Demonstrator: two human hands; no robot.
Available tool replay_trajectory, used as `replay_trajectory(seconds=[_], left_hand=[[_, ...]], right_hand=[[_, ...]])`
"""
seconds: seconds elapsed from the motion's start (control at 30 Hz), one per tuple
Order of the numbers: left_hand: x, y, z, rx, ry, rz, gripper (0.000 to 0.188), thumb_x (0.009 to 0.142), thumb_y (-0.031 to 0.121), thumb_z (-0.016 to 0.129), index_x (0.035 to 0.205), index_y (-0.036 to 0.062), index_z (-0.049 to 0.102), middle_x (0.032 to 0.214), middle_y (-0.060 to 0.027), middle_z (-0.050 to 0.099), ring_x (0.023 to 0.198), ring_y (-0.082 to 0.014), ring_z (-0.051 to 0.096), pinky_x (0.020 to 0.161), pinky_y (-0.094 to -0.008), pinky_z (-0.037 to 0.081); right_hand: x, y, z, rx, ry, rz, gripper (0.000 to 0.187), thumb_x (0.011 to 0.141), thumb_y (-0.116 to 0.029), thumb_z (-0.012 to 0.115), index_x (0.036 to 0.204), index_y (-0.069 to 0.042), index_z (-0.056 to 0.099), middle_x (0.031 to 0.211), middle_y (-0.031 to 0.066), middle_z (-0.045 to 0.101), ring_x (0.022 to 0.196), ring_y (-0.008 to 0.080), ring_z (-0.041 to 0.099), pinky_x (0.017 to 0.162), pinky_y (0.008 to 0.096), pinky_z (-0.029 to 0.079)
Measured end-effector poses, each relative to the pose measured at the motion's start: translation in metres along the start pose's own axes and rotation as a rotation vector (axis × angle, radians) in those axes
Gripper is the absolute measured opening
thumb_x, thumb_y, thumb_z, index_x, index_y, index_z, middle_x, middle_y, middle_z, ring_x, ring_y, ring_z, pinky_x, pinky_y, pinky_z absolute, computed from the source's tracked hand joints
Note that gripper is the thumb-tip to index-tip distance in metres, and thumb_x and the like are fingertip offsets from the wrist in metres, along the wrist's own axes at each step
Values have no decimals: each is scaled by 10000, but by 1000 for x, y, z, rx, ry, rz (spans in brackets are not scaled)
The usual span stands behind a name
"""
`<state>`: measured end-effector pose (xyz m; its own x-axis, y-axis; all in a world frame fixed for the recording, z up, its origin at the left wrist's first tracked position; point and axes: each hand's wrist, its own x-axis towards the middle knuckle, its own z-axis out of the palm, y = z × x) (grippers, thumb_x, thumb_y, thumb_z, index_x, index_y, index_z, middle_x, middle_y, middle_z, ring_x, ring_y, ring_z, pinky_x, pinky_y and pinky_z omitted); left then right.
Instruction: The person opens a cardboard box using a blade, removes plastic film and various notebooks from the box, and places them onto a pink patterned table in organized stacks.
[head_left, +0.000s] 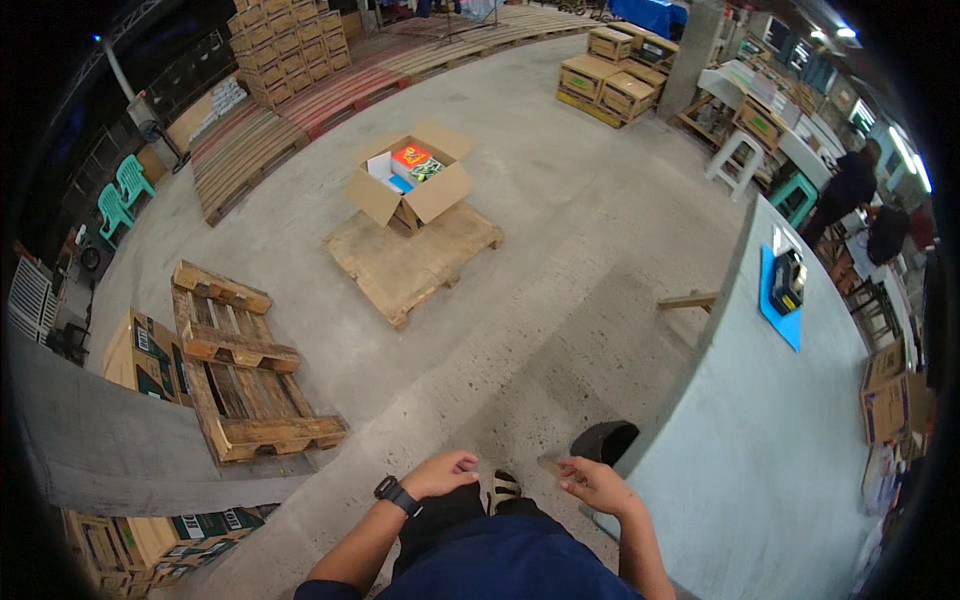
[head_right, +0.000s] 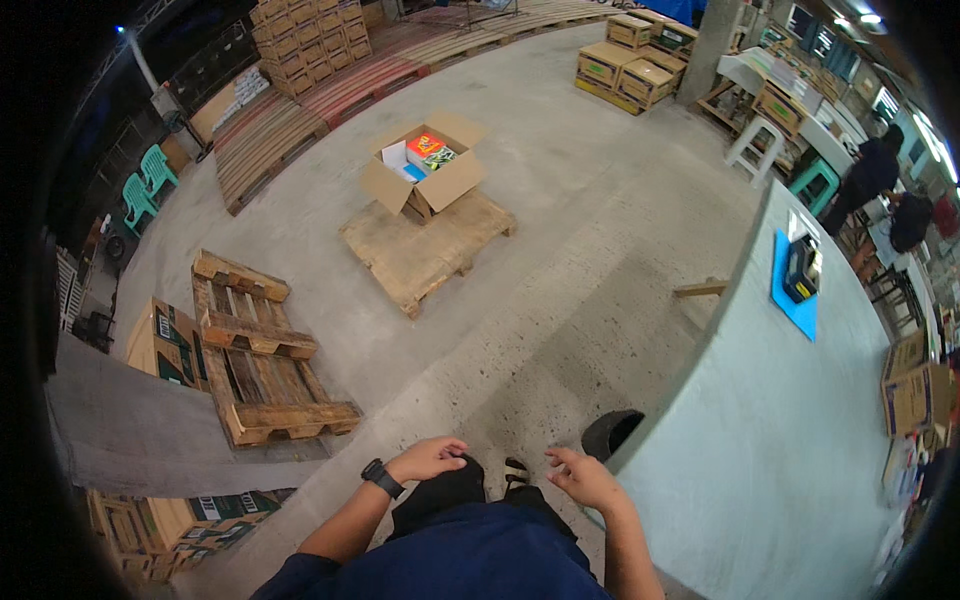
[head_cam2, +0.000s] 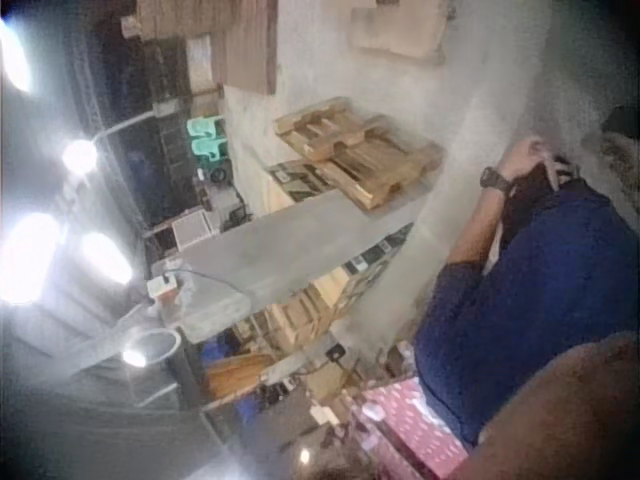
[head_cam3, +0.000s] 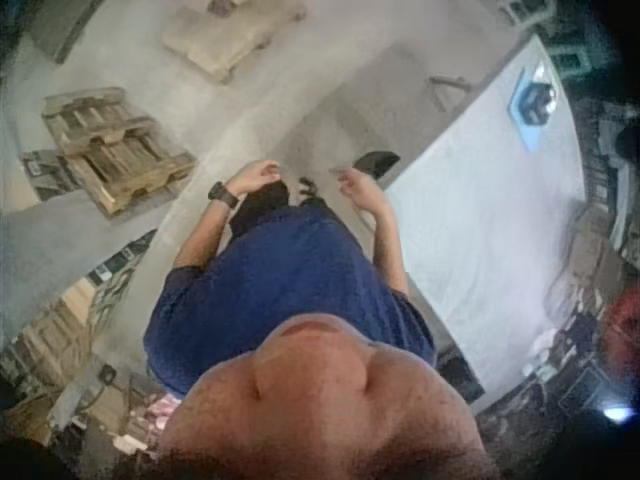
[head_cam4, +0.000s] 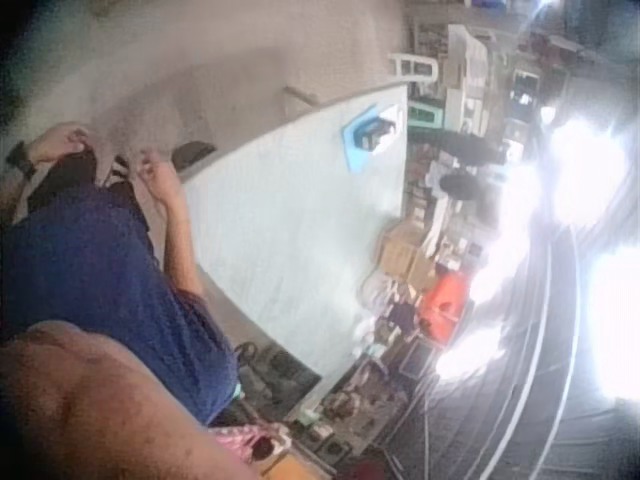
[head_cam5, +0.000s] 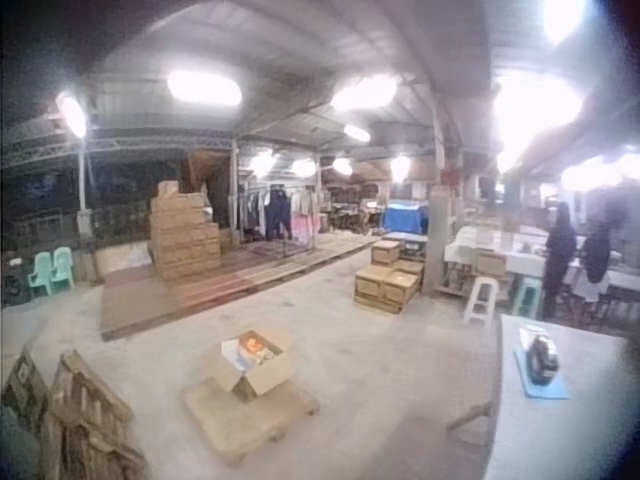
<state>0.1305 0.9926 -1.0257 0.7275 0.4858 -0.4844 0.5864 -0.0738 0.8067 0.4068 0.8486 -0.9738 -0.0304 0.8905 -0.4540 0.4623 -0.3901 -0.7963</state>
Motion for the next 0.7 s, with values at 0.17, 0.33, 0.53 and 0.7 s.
replay_trajectory(seconds=[0.17,0.33,0.53,0.7], left_hand=[[60,-28,-99,-183,165,-157,397,771,270,623,1072,22,549,956,-108,607,830,-198,585,739,-301,465],[156,-63,-209,-172,136,-161,381,769,277,623,1052,31,560,944,-113,608,821,-205,586,726,-304,463],[287,-75,-389,-4,182,-77,340,736,266,622,987,41,577,894,-128,618,836,-255,591,742,-335,460],[381,-78,-550,-109,460,50,264,742,194,609,954,39,583,905,-132,615,845,-267,588,747,-343,453]], right_hand=[[121,-58,-74,-44,6,0,380,796,-188,572,1138,-39,503,980,158,596,826,266,596,738,344,465],[263,-75,-104,-181,106,125,357,796,-184,566,1116,-32,516,965,166,593,831,277,590,738,353,463],[429,-116,-120,-194,-67,186,367,784,-187,580,1115,-42,517,963,157,602,834,278,591,740,360,460],[566,-158,-167,-122,-130,204,373,768,-195,600,1101,-46,522,973,155,603,858,292,589,750,368,460]])
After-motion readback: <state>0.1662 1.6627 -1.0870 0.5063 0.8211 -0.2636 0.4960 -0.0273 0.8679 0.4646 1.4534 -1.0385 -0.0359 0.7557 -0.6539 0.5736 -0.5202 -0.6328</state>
